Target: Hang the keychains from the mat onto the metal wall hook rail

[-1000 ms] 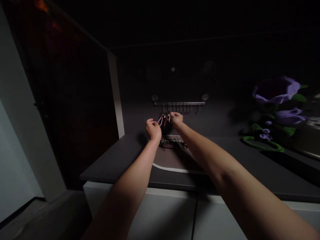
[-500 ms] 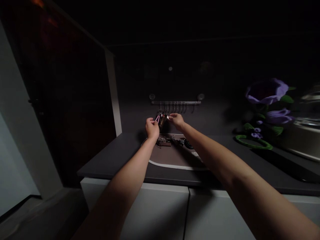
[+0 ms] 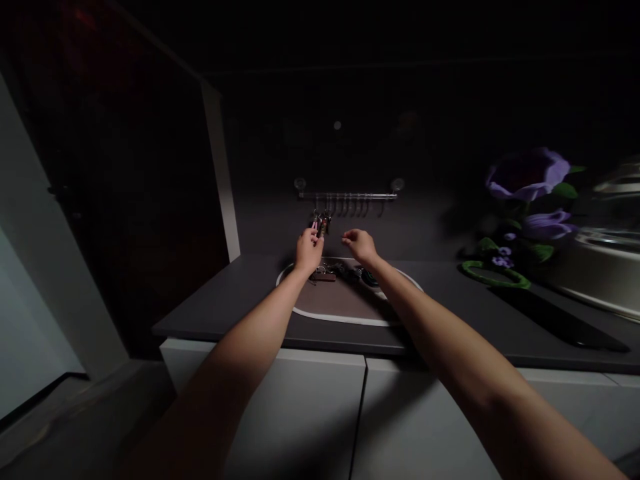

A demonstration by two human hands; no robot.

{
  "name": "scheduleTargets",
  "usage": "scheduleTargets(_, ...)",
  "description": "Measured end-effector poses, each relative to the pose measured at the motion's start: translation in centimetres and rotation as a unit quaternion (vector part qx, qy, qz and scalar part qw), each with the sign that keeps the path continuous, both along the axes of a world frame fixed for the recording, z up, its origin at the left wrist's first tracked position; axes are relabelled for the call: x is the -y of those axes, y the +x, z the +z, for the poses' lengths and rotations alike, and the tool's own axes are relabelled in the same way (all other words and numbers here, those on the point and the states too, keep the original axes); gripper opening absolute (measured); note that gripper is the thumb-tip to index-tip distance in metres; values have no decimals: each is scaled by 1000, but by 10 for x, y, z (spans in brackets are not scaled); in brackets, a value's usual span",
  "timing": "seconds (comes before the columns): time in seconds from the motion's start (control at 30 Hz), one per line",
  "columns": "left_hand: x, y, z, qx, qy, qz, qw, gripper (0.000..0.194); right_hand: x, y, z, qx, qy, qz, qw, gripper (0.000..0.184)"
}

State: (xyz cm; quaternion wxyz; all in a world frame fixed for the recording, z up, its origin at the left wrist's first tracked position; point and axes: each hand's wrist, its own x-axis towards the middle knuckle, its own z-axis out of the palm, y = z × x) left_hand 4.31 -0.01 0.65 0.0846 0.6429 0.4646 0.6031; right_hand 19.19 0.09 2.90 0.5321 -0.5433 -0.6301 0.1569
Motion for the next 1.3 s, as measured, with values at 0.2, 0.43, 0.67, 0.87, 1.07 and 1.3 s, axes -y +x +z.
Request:
scheduleTargets(0.2, 0, -2, -6, -147, -11, 4, 989, 18, 17, 3, -9, 407, -11, -114, 906, 21)
scheduleTargets(0.43, 1, -2, -11, -233, -57, -7, 971, 13, 12, 7, -16, 459, -84, -125, 875, 21)
scheduleTargets(0.67, 4, -2, -10, -264, -67, 13, 962, 12, -2, 16, -25, 431, -125, -96, 889, 25)
scheduleTargets(0.87, 3, -4, -10, -270, -77, 17, 960, 14, -5, 19, -27, 401, -132, -80, 903, 23)
scheduleTargets(1.07, 1, -5, -11, -271, -72, 14, 960, 16, -9, 25, -27, 378, -124, -75, 914, 23)
scheduleTargets(1.3, 1, -5, -9, -262, -50, 15, 964, 18, -2, 28, -20, 325, -72, -41, 942, 21)
